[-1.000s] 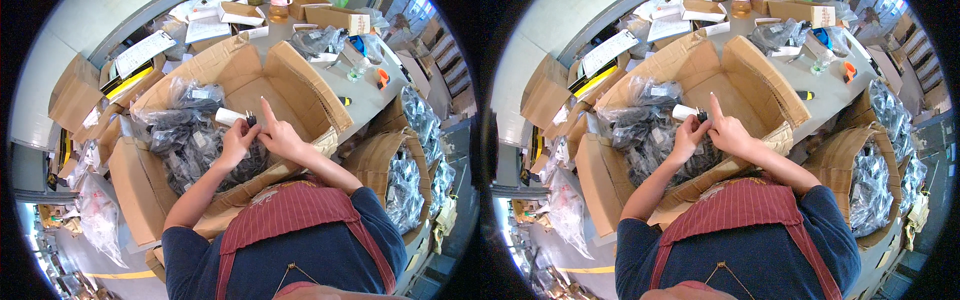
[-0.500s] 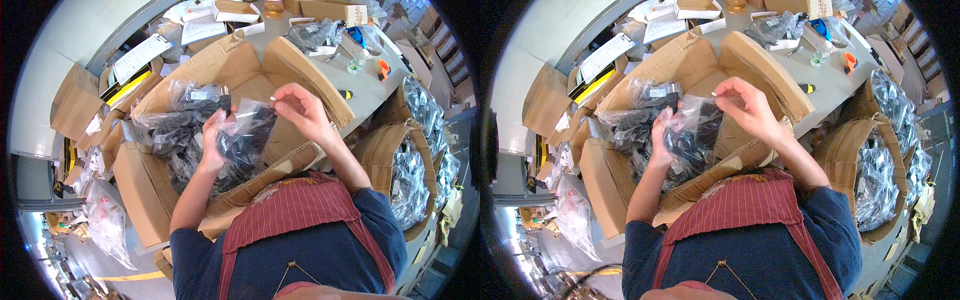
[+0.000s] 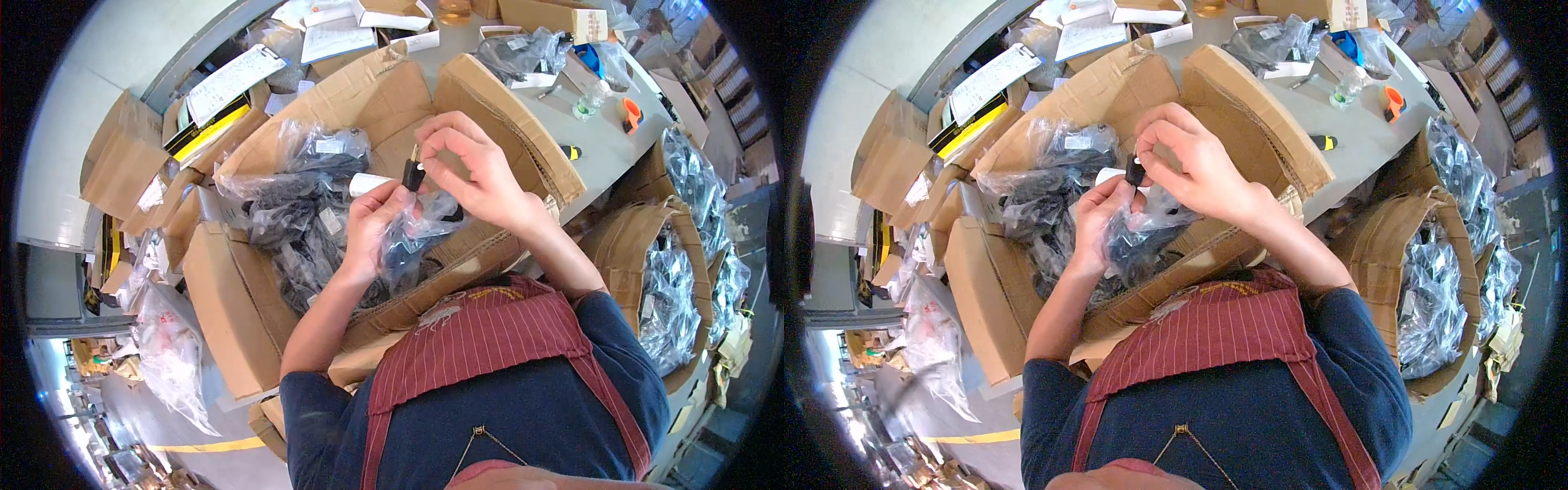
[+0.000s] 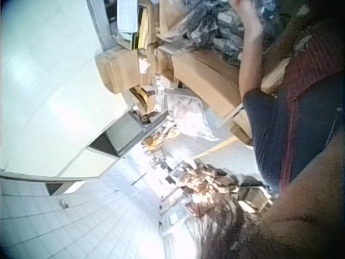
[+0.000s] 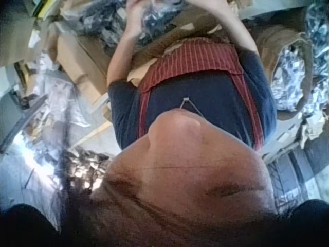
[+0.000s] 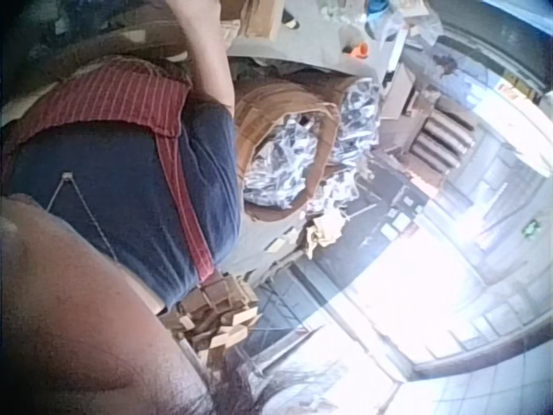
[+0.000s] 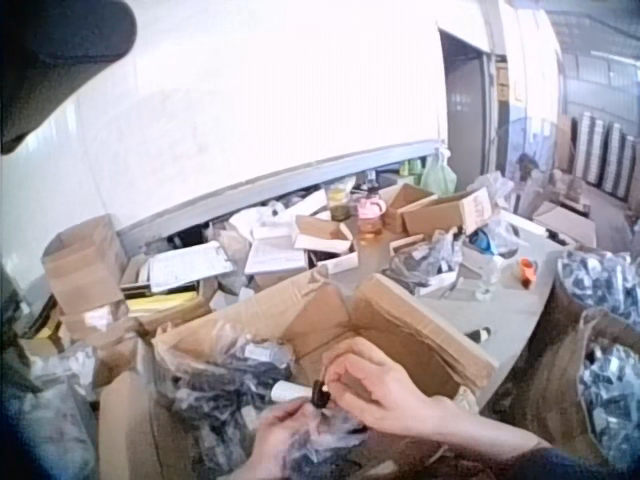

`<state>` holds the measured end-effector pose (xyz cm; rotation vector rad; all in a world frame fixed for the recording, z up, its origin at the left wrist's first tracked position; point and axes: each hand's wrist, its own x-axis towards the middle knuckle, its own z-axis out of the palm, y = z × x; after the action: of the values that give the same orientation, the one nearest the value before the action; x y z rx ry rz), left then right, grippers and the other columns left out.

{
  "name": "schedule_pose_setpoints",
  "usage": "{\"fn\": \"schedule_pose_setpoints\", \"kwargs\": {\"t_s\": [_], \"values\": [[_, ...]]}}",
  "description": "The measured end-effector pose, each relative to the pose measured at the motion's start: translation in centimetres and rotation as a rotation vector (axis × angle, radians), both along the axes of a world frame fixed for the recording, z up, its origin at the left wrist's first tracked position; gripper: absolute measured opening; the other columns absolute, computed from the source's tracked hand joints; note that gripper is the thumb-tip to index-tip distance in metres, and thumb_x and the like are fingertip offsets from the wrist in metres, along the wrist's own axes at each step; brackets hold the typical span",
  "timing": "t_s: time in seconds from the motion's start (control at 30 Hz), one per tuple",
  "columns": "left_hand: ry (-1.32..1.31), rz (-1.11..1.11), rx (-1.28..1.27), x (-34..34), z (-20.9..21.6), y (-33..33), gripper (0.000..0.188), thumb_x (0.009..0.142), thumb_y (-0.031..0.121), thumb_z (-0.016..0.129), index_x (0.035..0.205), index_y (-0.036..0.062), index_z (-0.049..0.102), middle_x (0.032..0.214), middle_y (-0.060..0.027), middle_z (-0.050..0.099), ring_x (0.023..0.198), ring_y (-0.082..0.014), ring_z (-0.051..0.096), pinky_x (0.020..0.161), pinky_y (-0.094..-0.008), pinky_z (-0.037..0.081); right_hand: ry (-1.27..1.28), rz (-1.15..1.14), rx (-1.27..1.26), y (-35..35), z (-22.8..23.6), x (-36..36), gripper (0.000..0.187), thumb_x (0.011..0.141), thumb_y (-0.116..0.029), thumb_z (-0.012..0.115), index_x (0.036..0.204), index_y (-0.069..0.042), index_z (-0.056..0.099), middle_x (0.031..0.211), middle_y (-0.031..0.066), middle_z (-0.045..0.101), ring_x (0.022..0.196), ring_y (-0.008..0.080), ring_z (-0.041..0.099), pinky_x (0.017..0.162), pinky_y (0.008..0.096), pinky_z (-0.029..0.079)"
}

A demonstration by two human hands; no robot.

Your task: The person packages power cords by taking a cord from a large box, putting it into a small plastic bag, and then placing the bagged cord into a separate container.

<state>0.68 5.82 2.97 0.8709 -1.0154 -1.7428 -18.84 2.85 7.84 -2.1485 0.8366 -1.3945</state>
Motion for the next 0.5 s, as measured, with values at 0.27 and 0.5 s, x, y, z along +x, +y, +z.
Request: {"fn": "schedule_pose_setpoints", "kwargs": {"t_s": [0.27, 0.5], "values": [[0.026, -0.032, 0.077, 0.1, 0.4, -0.2, 0.031, 0.098, 0.026, 0.059, 0.107, -0.0031, 0.066, 0.078, -0.0027, 0.064, 0.064, -0.0083, 0.056, 0.059, -0.0223, 0.044, 0.033, -0.017, 0.042, -0.4, -1.5, 0.1, 0.012, 0.080, -0.001, 0.065, 0.089, -0.001, 0.057, 0.104, 0.0121, 0.059, 0.095, 0.0303, 0.062, 0.079, 0.0359, 0.053], [0.064, -0.041, 0.078, 0.2, 0.1, -0.4, 0.027, 0.098, 0.021, 0.057, 0.104, -0.0040, 0.066, 0.078, -0.0046, 0.064, 0.064, -0.0095, 0.056, 0.060, -0.0235, 0.044, 0.126, -0.089, -0.081, -0.5, -1.9, 0.3, 0.016, 0.077, -0.001, 0.066, 0.088, -0.003, 0.055, 0.105, 0.0112, 0.060, 0.095, 0.0320, 0.062, 0.079, 0.0368, 0.053]]}}
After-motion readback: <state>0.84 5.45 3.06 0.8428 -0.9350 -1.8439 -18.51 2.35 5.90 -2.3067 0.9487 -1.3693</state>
